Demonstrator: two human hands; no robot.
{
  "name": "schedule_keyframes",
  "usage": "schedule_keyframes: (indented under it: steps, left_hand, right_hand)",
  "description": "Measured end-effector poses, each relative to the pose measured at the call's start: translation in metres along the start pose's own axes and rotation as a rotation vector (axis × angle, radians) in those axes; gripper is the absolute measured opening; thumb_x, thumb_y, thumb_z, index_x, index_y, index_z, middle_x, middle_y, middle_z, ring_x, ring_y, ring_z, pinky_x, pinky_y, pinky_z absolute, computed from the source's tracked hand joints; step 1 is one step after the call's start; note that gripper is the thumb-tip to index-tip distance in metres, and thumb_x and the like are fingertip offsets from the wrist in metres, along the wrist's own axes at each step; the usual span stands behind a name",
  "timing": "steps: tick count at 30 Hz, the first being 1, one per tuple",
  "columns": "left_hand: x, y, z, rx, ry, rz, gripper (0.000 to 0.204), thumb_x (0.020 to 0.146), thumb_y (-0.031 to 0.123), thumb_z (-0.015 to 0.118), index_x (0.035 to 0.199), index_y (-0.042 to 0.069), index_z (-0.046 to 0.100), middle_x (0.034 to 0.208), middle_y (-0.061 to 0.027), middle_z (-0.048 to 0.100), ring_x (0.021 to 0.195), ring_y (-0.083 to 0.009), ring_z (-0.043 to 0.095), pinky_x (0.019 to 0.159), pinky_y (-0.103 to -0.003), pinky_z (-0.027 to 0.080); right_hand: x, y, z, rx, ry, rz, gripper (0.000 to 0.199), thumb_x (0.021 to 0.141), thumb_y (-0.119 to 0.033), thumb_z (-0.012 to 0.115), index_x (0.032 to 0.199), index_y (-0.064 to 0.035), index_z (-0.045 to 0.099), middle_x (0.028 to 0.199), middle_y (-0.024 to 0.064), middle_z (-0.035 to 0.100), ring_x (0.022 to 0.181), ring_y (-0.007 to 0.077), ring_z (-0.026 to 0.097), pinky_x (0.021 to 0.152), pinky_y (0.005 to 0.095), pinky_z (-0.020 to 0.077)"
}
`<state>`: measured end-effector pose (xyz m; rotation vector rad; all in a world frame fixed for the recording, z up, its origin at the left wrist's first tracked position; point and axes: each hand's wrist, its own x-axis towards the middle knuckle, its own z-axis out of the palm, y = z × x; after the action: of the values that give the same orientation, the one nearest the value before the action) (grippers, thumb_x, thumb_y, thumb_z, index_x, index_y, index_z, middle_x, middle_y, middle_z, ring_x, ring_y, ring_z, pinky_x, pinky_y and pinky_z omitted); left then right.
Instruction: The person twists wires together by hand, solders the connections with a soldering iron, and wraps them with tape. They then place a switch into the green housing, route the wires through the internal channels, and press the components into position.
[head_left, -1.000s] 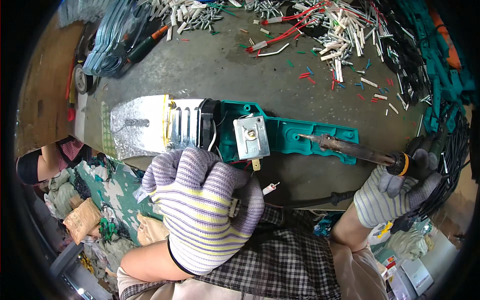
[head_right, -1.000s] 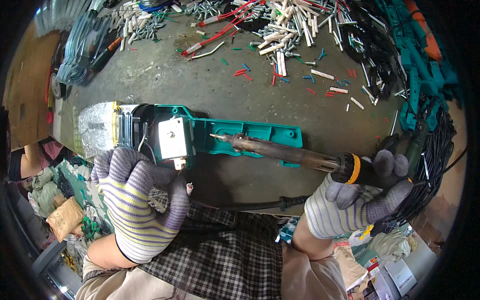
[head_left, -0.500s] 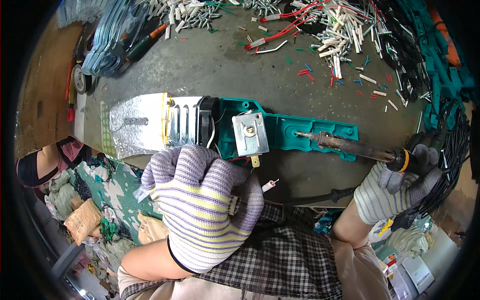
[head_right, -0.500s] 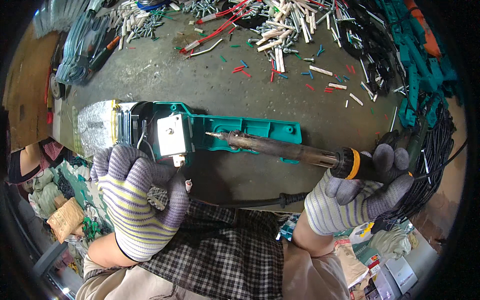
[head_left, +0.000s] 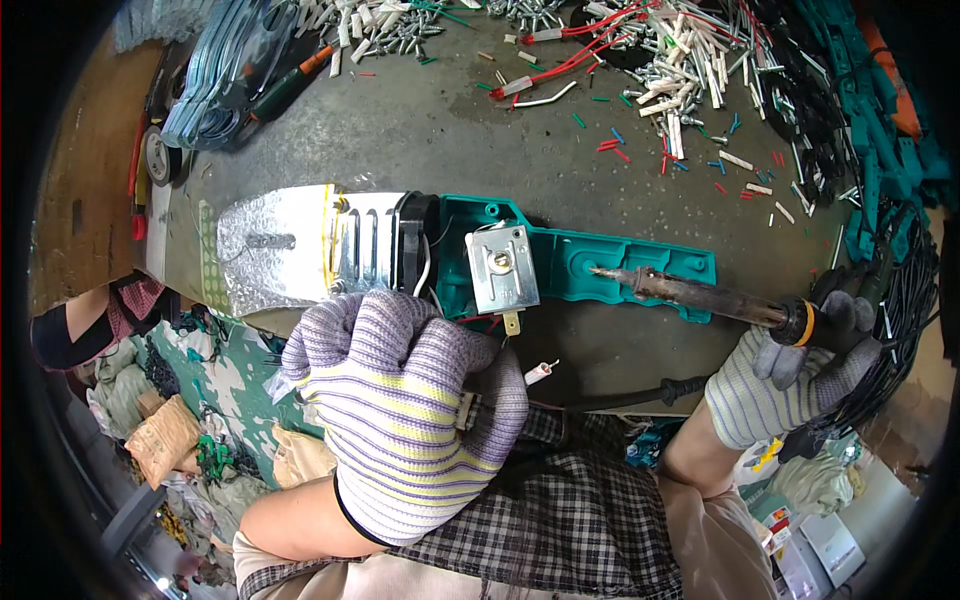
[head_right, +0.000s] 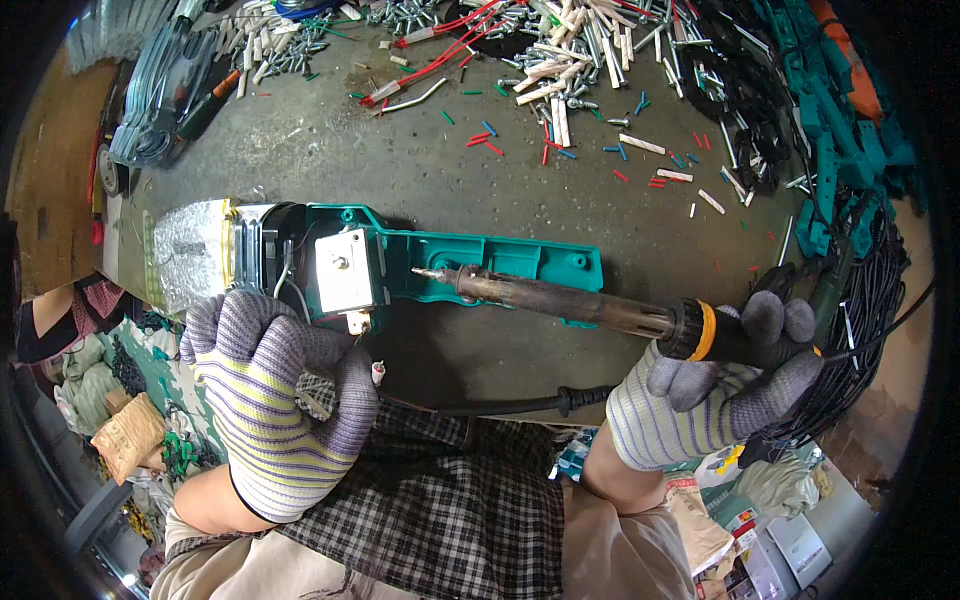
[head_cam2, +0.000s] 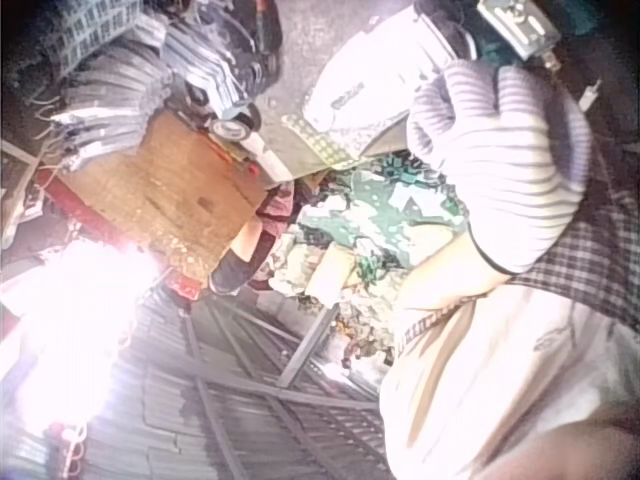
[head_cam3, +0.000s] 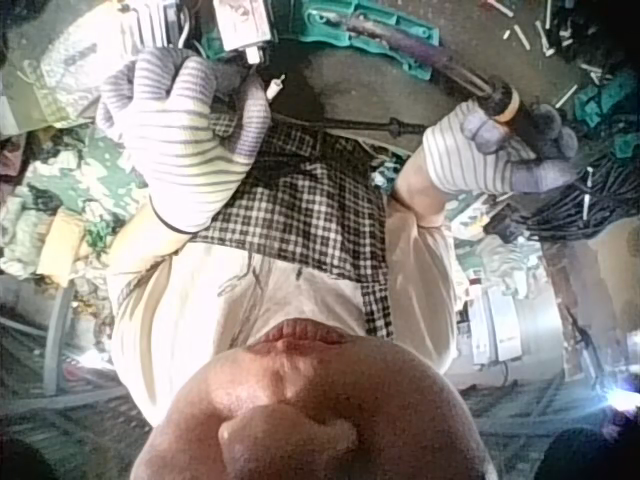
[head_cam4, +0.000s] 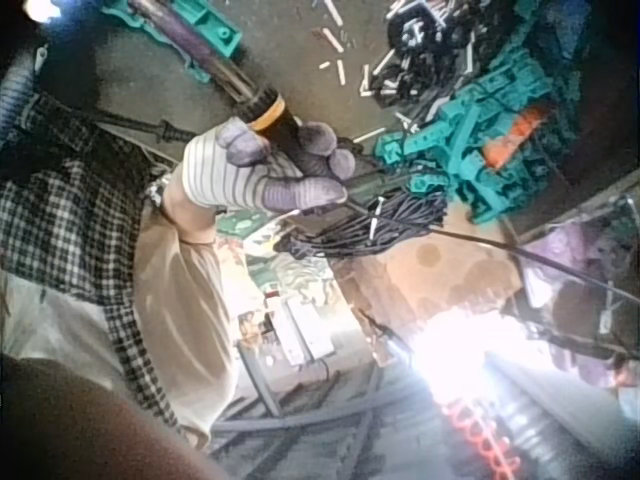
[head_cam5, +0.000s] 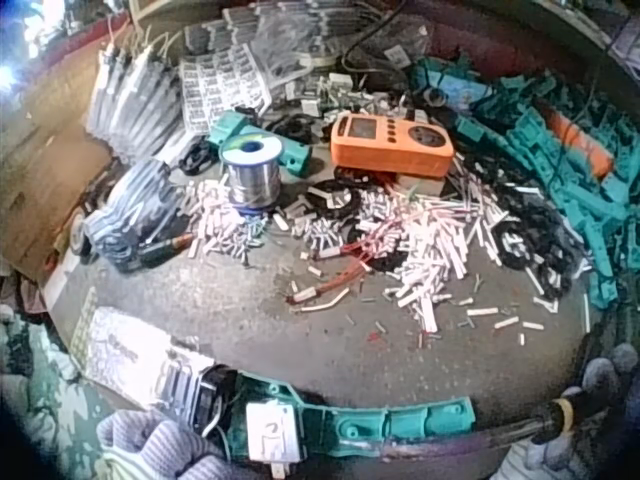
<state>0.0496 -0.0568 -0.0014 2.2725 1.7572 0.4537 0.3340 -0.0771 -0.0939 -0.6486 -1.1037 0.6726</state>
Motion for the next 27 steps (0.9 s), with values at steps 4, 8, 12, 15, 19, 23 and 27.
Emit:
schedule_keyframes:
  steps: [4, 8, 12, 15, 19, 23, 27]
  left_hand:
    - [-0.001, -0.001, 0.001, -0.007, 0.006, 0.009, 0.024, 0.058, 0.011, 0.074, 0.077, 0.011, 0.058, 0.086, -0.0091, 0.051, 0.083, -0.0316, 0.050, 0.080, -0.046, 0.034]
    - [0.000, -0.002, 0.002, -0.011, 0.014, 0.019, 0.025, 0.059, 0.011, 0.074, 0.078, 0.011, 0.058, 0.085, -0.0088, 0.052, 0.082, -0.0312, 0.050, 0.078, -0.046, 0.034]
    - [-0.001, 0.001, -0.002, 0.004, -0.002, 0.006, 0.024, 0.059, 0.011, 0.074, 0.078, 0.011, 0.058, 0.083, -0.0079, 0.053, 0.081, -0.0305, 0.050, 0.077, -0.045, 0.034]
    - [0.000, 0.000, 0.000, -0.003, 0.004, 0.004, 0.024, 0.059, 0.011, 0.074, 0.078, 0.011, 0.059, 0.082, -0.0073, 0.052, 0.080, -0.0304, 0.050, 0.076, -0.044, 0.033]
    - [0.001, 0.000, 0.001, 0.001, 0.021, 0.003, 0.022, 0.060, 0.011, 0.074, 0.076, 0.012, 0.060, 0.082, -0.0072, 0.052, 0.080, -0.0301, 0.050, 0.075, -0.044, 0.034]
    - [0.000, 0.001, -0.001, 0.016, 0.009, -0.007, 0.022, 0.060, 0.012, 0.075, 0.076, 0.013, 0.061, 0.083, -0.0072, 0.053, 0.080, -0.0296, 0.051, 0.074, -0.044, 0.034]
    - [-0.002, -0.005, -0.002, 0.017, 0.046, 0.031, 0.024, 0.060, 0.015, 0.077, 0.078, 0.015, 0.062, 0.084, -0.0067, 0.053, 0.081, -0.0290, 0.051, 0.074, -0.042, 0.034]
  right_hand:
    - [-0.006, 0.000, -0.008, 0.003, 0.105, 0.000, 0.048, 0.105, -0.029, 0.030, 0.149, -0.0126, 0.021, 0.146, 0.0199, 0.039, 0.128, 0.0262, 0.049, 0.106, 0.0399, 0.0457]
    - [-0.008, -0.004, -0.010, 0.193, 0.194, 0.085, 0.048, 0.105, -0.033, 0.030, 0.148, -0.0125, 0.025, 0.144, 0.0204, 0.043, 0.125, 0.0268, 0.052, 0.104, 0.0393, 0.0477]
    - [0.011, -0.007, 0.006, 0.204, 0.032, 0.115, 0.048, 0.105, -0.038, 0.027, 0.143, -0.0094, 0.033, 0.135, 0.0220, 0.052, 0.114, 0.0287, 0.061, 0.096, 0.0397, 0.0534]
    - [0.019, -0.009, 0.022, 0.421, 0.012, 0.225, 0.052, 0.105, -0.042, 0.024, 0.138, -0.0057, 0.041, 0.126, 0.0232, 0.059, 0.102, 0.0311, 0.067, 0.087, 0.0401, 0.0575]
    - [0.021, -0.012, 0.018, 0.461, 0.108, 0.244, 0.050, 0.105, -0.041, 0.028, 0.134, -0.0034, 0.044, 0.124, 0.0241, 0.060, 0.101, 0.0337, 0.067, 0.087, 0.0437, 0.0567]
    - [0.011, -0.011, 0.011, 0.600, 0.233, 0.265, 0.046, 0.103, -0.041, 0.036, 0.131, -0.0054, 0.046, 0.126, 0.0228, 0.058, 0.108, 0.0317, 0.064, 0.098, 0.0486, 0.0492]
    - [0.019, -0.013, 0.004, 0.734, -0.021, 0.431, 0.043, 0.103, -0.040, 0.039, 0.132, -0.0083, 0.046, 0.127, 0.0206, 0.056, 0.112, 0.0283, 0.061, 0.104, 0.0482, 0.0439]
